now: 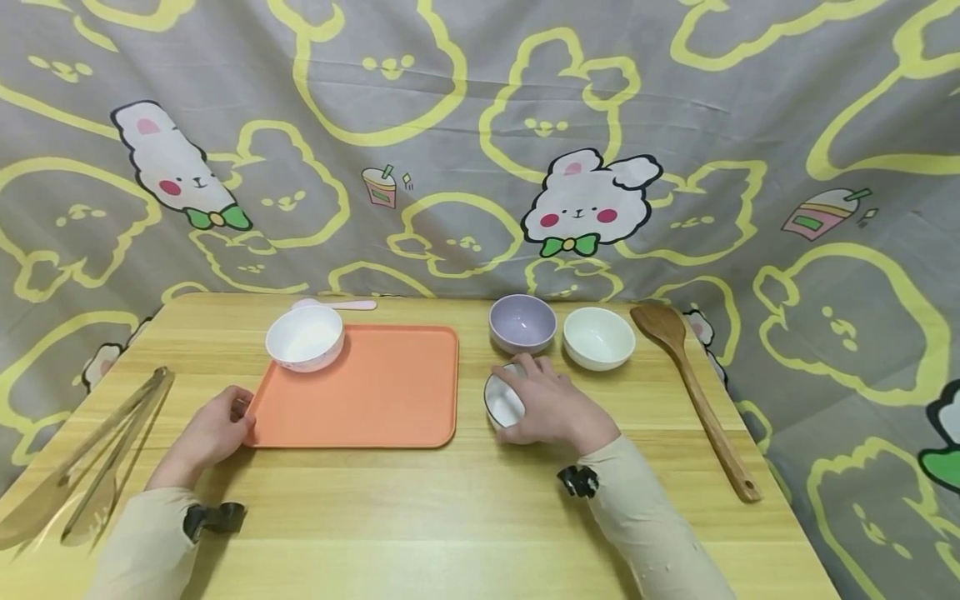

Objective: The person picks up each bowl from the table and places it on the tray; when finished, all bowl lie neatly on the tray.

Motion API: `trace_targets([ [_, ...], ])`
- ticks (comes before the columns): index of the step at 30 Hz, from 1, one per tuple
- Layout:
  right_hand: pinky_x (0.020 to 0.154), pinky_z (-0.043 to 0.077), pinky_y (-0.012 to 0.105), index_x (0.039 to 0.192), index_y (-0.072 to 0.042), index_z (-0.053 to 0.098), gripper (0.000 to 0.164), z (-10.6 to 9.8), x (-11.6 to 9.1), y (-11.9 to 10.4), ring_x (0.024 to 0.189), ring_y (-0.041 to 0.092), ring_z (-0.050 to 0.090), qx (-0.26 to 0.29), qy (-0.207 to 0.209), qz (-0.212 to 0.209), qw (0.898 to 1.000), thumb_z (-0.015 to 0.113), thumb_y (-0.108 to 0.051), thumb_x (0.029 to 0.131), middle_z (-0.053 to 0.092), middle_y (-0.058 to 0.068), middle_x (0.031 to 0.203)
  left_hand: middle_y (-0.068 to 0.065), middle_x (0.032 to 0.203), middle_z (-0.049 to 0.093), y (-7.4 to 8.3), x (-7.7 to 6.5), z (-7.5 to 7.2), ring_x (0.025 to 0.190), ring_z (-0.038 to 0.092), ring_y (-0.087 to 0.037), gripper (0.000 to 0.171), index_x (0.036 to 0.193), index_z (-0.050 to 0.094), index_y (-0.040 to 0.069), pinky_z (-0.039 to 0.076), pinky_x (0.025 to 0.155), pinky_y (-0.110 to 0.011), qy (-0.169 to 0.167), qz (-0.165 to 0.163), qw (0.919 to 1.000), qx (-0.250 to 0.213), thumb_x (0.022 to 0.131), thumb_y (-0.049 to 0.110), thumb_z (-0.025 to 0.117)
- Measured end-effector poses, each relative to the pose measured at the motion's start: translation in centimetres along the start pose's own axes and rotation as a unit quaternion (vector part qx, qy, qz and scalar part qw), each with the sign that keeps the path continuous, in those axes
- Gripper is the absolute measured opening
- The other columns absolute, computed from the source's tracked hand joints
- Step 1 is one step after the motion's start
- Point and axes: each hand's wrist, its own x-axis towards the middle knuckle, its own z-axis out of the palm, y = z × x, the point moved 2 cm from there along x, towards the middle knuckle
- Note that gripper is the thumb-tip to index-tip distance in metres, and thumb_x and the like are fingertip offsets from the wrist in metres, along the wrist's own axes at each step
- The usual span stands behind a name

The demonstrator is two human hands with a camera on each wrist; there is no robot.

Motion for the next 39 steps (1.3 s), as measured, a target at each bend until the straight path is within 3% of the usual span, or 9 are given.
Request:
trace_targets([
  [13,0.099,0.037,0.053,0.144,-0.017,0.049,0.086,-1.1,1.6,-1.5,0.13,0.037,0.035,-0.014,0.018,-0.041,0.999,0.078,-0.052,0.071,0.037,0.015,0.146,-0.022,0.096,0.054,0.0,-0.3,0.0,0.084,0.054,-0.032,0.026,0.118,0.044,-0.013,0.045,0.07,-0.042,0.004,0.002,1.0,-0.003,0.096,0.001,0.047],
  [20,0.096,0.038,0.056,0.144,-0.018,0.049,0.084,-1.9,3.1,-2.8,0.125,0.036,0.038,-0.021,0.021,-0.051,0.998,0.078,-0.052,0.072,0.039,0.015,0.145,-0.022,0.097,0.054,0.1,-0.3,0.0,0.084,0.054,-0.033,0.027,0.118,0.043,-0.014,0.045,0.071,-0.043,0.005,0.003,1.0,-0.004,0.096,0.001,0.046],
  [25,0.089,0.044,0.051,0.142,-0.021,0.051,0.081,-2.5,4.2,-3.9,0.117,0.035,0.043,-0.035,0.039,-0.068,0.996,0.076,-0.056,0.073,0.043,0.012,0.139,-0.022,0.096,0.054,0.2,-0.3,0.0,0.084,0.054,-0.033,0.027,0.117,0.044,-0.014,0.044,0.072,-0.044,0.009,0.008,0.9999,-0.003,0.095,0.001,0.047],
  [29,0.091,0.044,0.049,0.145,-0.023,0.048,0.085,-2.9,5.3,-4.9,0.118,0.033,0.042,-0.035,0.034,-0.08,0.996,0.074,-0.06,0.073,0.043,0.01,0.139,-0.022,0.095,0.055,0.1,-0.3,-0.1,0.083,0.054,-0.033,0.027,0.118,0.044,-0.013,0.044,0.071,-0.044,0.01,0.013,0.9999,-0.002,0.095,0.001,0.049],
  [39,0.096,0.038,0.047,0.146,-0.023,0.047,0.083,-2.8,8.5,-6.1,0.125,0.031,0.038,-0.019,0.017,-0.098,0.995,0.076,-0.053,0.074,0.039,0.011,0.144,-0.018,0.091,0.058,-0.3,-0.4,-0.4,0.079,0.054,-0.031,0.03,0.121,0.048,-0.009,0.043,0.068,-0.042,0.018,0.042,0.9989,0.014,0.095,0.005,0.053],
])
